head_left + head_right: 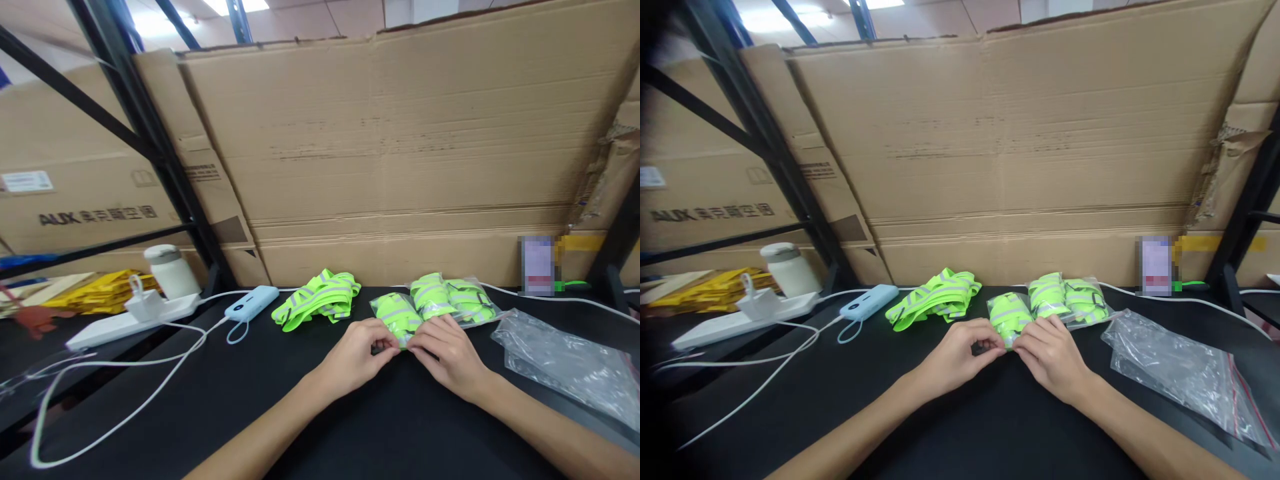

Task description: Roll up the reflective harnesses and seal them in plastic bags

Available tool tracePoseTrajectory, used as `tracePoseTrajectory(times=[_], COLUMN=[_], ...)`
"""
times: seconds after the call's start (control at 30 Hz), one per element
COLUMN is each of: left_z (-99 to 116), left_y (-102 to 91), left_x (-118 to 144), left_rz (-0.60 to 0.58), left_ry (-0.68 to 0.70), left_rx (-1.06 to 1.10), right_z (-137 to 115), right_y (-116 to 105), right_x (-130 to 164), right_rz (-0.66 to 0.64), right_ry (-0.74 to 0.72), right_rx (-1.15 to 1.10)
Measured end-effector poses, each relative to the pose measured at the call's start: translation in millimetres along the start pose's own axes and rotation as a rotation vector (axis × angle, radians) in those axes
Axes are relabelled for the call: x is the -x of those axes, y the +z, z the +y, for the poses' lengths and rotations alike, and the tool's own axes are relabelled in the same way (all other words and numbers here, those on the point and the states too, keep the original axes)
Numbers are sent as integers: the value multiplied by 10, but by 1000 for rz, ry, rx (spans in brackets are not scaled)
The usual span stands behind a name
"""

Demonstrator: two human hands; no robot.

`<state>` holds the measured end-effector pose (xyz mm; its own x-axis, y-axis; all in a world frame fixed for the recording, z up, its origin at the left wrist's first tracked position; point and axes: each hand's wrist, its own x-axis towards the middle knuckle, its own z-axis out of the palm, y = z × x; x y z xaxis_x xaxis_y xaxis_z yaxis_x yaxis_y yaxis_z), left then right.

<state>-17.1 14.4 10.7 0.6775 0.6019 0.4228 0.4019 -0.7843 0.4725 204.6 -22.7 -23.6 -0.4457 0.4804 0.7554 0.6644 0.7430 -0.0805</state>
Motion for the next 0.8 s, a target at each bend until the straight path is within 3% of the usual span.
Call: tracePoseTrajectory(times=[0.37,0.6,0.8], left_z=[23,30,5], left_y=[55,-63,-66], left_x=[34,10,28], left_rz=[27,-75,-60], left_ry=[101,29,157], left_rx=[-46,-62,-100], right_z=[-16,-7,-11], right_y=[3,-1,7], right_x=[4,-9,-5], right_rz=[5,-10,-10], right_ry=[-23,2,-22], right_rx=[-14,-25,-63])
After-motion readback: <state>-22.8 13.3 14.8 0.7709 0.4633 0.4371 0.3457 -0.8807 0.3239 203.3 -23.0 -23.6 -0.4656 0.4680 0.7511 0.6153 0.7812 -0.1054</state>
